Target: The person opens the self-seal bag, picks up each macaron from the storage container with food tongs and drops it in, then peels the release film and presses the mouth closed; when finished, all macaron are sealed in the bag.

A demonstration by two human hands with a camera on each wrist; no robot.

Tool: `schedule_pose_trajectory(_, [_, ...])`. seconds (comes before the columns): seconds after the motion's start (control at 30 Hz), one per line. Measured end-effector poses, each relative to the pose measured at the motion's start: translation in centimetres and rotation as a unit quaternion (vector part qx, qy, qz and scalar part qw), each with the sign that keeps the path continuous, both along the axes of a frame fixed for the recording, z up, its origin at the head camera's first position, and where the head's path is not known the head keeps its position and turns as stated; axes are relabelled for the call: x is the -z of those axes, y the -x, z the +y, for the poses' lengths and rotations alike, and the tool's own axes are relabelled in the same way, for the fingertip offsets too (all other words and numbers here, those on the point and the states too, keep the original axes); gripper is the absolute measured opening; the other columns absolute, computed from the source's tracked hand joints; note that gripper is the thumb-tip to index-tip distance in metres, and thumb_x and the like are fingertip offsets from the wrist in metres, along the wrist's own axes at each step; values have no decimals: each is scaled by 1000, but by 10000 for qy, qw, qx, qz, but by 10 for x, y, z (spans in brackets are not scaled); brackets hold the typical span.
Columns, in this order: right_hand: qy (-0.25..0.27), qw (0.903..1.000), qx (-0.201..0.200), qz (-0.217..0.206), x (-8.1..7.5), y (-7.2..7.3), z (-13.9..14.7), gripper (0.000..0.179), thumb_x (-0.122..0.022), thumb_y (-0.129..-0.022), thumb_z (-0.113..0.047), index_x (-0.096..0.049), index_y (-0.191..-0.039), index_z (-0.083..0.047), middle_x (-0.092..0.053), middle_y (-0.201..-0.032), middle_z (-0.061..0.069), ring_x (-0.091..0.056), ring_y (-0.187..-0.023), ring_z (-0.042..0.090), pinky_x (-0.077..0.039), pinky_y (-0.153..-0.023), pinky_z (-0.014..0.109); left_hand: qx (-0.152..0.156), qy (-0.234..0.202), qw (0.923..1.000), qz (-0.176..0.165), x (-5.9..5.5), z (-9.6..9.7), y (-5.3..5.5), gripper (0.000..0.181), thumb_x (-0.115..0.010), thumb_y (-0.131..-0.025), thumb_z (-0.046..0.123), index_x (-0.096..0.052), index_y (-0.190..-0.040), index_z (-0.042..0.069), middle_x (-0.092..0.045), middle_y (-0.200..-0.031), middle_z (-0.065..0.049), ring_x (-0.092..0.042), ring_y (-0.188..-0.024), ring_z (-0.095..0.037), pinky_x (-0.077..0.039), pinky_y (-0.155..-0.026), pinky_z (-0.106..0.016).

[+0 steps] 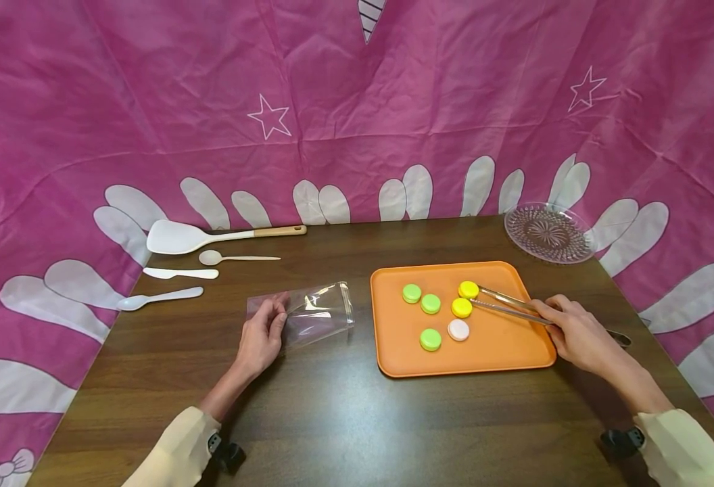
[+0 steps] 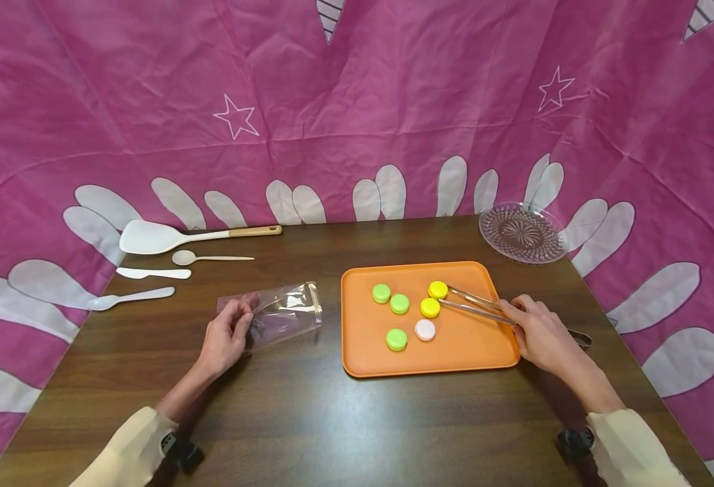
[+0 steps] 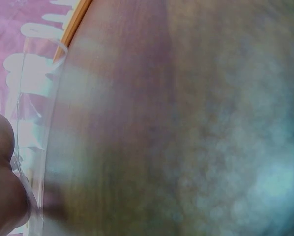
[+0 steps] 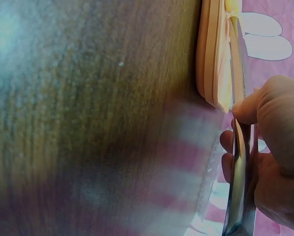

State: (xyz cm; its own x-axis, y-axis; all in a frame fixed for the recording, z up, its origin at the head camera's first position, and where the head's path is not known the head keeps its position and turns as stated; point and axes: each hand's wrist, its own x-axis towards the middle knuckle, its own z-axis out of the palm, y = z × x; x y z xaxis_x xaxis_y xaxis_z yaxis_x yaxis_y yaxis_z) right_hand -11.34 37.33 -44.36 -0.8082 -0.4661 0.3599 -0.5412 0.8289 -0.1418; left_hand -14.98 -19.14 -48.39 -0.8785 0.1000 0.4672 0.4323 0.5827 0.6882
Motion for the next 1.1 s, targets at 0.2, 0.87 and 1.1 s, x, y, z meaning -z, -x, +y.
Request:
schedule_pose_trajectory(0.2, [13,10000,34,-21,1,0,1,56,-78,-66,16,-63,-119,6,-56,-98,19,-56,-78,36,-50,-59,53,12,-3,10000,86,2,0,1,16,-62,-92,-10,-53,-89,3,-67,-118,-25,-64,-113,-39,-49,-76,-50])
schedule_pose_trajectory(0.87, [24,9997,143,-179,1,4,-1,56,-77,-67,16,-63,-120,9,-56,-100,21,-56,-79,35,-52,-64,55,18,73,9997,211,3,-1,0,19,-64,-90,-11,-54,-88,5,-71,-108,-21,-68,-100,-32,-47,-65,-42])
schedule_pose_trajectory(1.1, [47,9999,1,134,-4,8,-2,56,-77,-67,16,-63,-120,6,-57,-98,19,-56,-78,34,-51,-62,53,94,91,9998,137,2,-1,1,19,-65,-90,-10,-54,-89,6,-67,-85,-11,-56,-75,-21,-39,-57,-31])
